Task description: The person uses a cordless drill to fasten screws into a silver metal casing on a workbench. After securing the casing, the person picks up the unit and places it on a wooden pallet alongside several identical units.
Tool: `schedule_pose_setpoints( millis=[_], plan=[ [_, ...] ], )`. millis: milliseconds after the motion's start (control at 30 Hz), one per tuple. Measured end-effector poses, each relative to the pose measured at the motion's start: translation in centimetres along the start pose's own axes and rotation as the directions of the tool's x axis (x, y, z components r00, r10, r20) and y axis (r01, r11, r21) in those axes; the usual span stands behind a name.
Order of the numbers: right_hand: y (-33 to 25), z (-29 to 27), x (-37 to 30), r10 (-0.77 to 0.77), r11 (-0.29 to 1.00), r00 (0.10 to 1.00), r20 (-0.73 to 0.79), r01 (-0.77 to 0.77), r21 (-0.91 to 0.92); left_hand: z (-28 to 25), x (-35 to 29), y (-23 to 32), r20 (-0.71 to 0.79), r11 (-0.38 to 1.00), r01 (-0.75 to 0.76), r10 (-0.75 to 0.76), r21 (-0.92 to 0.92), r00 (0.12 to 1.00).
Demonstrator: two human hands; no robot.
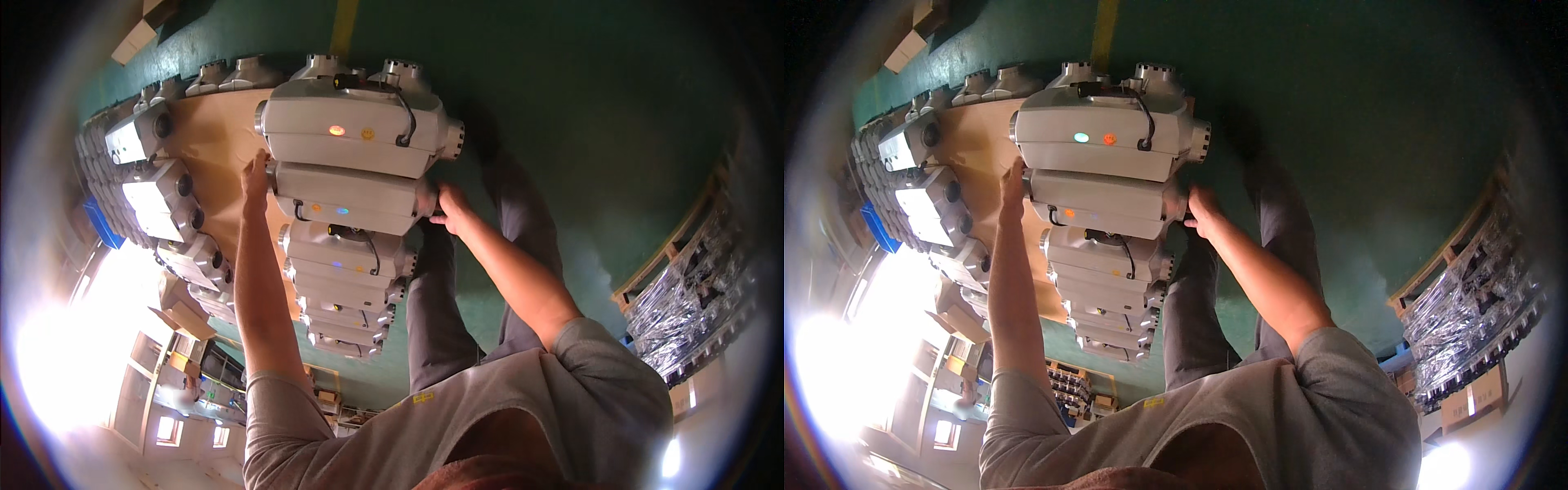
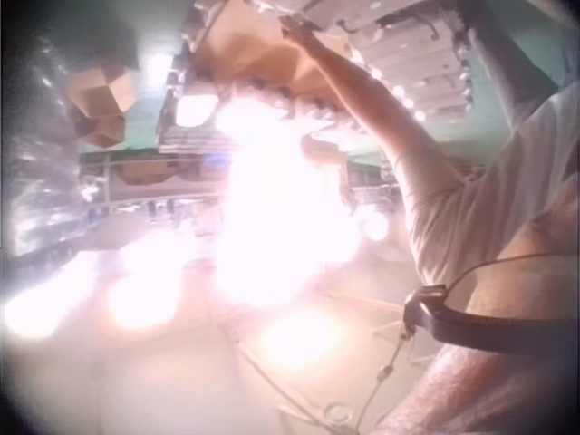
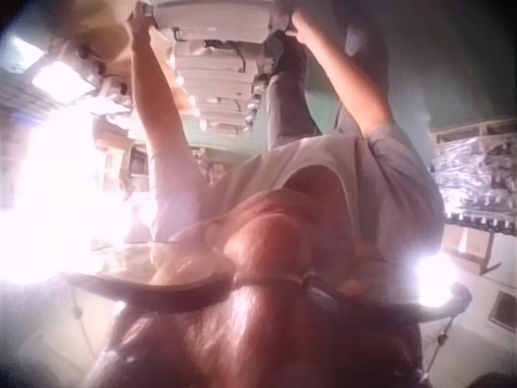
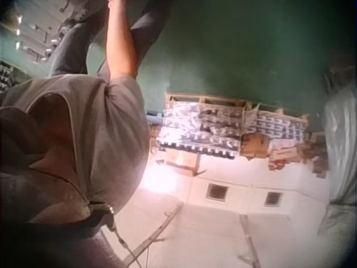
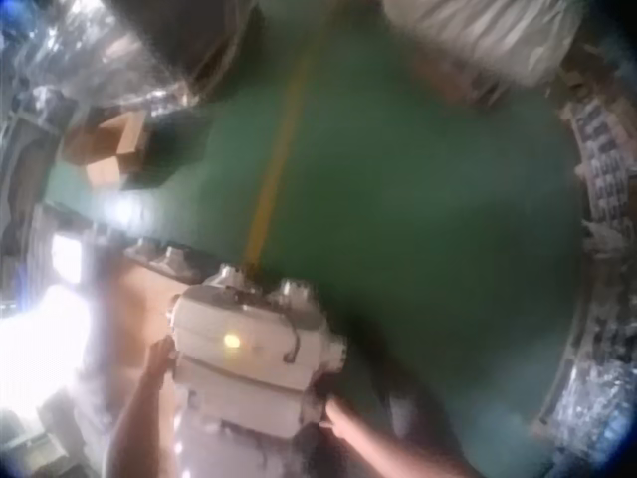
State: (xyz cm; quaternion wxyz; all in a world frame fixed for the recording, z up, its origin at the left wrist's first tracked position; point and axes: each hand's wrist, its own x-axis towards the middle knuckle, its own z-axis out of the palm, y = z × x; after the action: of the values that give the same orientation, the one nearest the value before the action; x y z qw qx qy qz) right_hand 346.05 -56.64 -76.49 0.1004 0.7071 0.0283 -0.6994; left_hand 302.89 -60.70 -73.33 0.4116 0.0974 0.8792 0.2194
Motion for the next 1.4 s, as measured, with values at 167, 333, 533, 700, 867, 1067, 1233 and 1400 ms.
schedule_pose_setpoints(
  millis=[167, 333, 533, 700, 867, 1067, 1233, 1400],
  plan=[
    [0.2, 0.3, -0.6, -0.037, 0.994, 0.993, 0.109, 0.024, 0.111, -0.1, -1.2, -2.1, 0.127, 0.983, 0.067, -0.046, -0.172, 0.991],
    [0.8, -0.1, -0.2, -0.111, 0.991, 0.986, 0.125, 0.100, 0.088, 0.5, -2.5, -1.0, 0.149, 0.972, -0.198, 0.216, -0.128, 0.965],
    [-0.4, 0.0, -0.8, -0.152, 0.985, 0.983, 0.103, 0.142, 0.097, 0.4, -2.2, -1.3, 0.099, 0.955, 0.067, -0.040, -0.288, 0.994],
    [-0.5, 0.0, -0.6, -0.144, 0.986, 0.984, 0.107, 0.133, 0.103, 0.6, -2.0, -0.7, 0.093, 0.973, 0.027, -0.006, -0.231, 0.996],
    [-0.3, 0.1, -0.7, -0.155, 0.986, 0.982, 0.107, 0.146, 0.086, 1.0, -2.3, -0.1, 0.092, 0.977, 0.013, 0.007, -0.215, 0.996],
    [0.7, 0.1, -0.8, -0.200, 0.977, 0.974, 0.108, 0.190, 0.099, -0.3, -1.8, -2.4, 0.159, 0.965, 0.049, -0.008, -0.257, 0.987],
    [4.4, -1.4, 1.5, -0.339, 0.892, 0.931, 0.134, 0.273, 0.359, -1.5, -3.8, -3.2, 0.019, 0.979, -0.041, 0.046, -0.197, 0.999],
    [13.6, -2.5, 1.4, -0.162, 0.987, 0.982, 0.100, 0.161, 0.021, -5.8, -6.6, -11.9, 0.033, 0.930, -0.142, 0.139, 0.339, 0.990]
  ],
)
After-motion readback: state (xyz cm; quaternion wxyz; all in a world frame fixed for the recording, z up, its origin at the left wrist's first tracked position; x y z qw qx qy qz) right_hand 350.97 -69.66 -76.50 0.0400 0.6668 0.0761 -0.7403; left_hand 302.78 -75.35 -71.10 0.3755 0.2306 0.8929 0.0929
